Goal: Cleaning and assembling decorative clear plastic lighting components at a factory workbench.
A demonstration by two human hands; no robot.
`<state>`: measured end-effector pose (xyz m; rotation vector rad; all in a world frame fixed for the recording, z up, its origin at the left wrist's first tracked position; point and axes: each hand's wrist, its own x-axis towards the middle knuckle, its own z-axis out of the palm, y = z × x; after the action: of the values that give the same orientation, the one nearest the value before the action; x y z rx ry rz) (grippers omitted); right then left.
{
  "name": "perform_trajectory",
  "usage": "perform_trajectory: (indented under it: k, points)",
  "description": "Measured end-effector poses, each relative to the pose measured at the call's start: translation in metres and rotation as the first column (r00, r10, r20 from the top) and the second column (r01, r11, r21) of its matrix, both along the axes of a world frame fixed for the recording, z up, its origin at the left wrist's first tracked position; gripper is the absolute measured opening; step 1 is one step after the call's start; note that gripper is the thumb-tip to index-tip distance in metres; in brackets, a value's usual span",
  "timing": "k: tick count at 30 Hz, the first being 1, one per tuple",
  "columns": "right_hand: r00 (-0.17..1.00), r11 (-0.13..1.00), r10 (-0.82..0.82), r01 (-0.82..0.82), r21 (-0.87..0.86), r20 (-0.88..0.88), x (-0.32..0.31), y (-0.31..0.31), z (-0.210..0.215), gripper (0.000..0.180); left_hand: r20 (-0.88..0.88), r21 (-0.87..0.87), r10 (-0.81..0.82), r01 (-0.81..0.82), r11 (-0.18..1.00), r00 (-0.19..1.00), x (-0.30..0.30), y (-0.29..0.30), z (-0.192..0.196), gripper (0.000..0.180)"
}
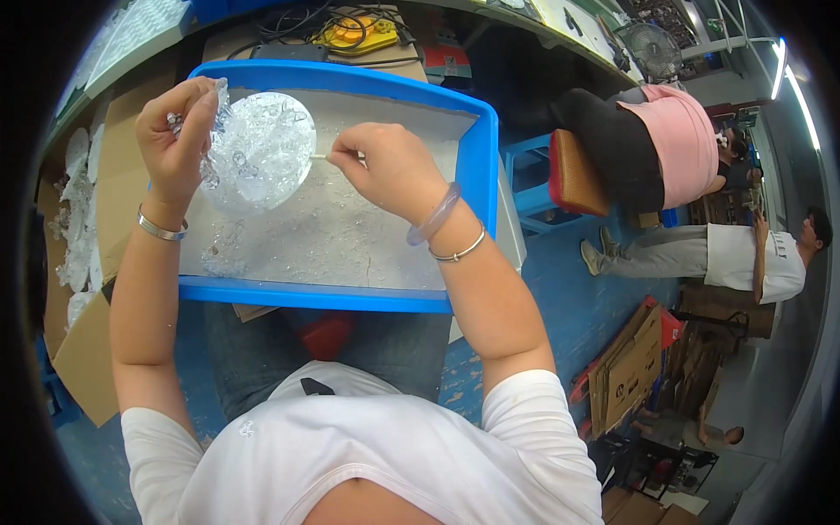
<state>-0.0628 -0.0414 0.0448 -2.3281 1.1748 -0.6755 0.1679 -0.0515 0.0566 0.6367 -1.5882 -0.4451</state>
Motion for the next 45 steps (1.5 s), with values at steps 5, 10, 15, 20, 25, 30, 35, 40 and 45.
perform_trajectory:
  k: [5, 10, 15, 20, 25, 30, 35, 40, 45]
  points:
    - [0.993, 0.991, 0.116, -0.115, 0.063, -0.004, 0.005, 0.007, -0.001, 0.008, -0.04, 0.03, 0.063, -0.062, 0.998, 0.997, -0.004, 0.0, -0.001, 0.02]
    - [0.94, 0.921, 0.314, -0.336, 0.2, 0.133, 0.007, 0.009, -0.002, 0.009, -0.125, 0.057, 0.083, -0.076, 0.995, 0.989, 0.005, -0.003, -0.003, 0.024]
    - [0.992, 0.99, 0.013, -0.03, 0.136, 0.125, -0.002, 0.001, 0.002, 0.011, -0.092, 0.07, 0.064, -0.057, 0.996, 0.994, 0.006, -0.004, -0.003, 0.026]
    - [0.993, 0.999, -0.035, 0.031, 0.035, 0.109, 0.002, 0.001, 0.0, 0.01, -0.053, 0.088, 0.074, -0.069, 0.994, 0.996, 0.007, -0.002, -0.005, 0.03]
    - [0.998, 1.0, -0.018, 0.018, 0.002, 0.06, 0.004, 0.003, 0.001, 0.009, -0.036, 0.086, 0.096, -0.093, 0.992, 0.995, 0.003, 0.001, -0.004, 0.028]
    - [1.0, 0.994, -0.009, 0.008, -0.112, -0.002, 0.012, 0.009, 0.0, 0.01, 0.004, -0.055, 0.142, -0.142, 0.988, 0.99, -0.002, 0.002, -0.001, 0.027]
    - [0.997, 0.984, 0.049, -0.059, -0.17, -0.062, 0.02, 0.015, -0.003, 0.008, 0.01, -0.029, 0.214, -0.214, 0.976, 0.977, -0.003, 0.001, -0.003, 0.026]
    - [0.968, 0.968, 0.244, -0.247, -0.044, -0.059, 0.019, 0.017, -0.007, 0.007, -0.108, 0.149, 0.266, -0.249, 0.957, 0.958, 0.001, -0.002, -0.007, 0.022]
    - [0.991, 0.99, 0.133, -0.133, -0.044, -0.005, 0.014, 0.014, 0.005, 0.007, -0.037, 0.053, 0.291, -0.289, 0.956, 0.956, 0.002, -0.006, -0.01, 0.021]
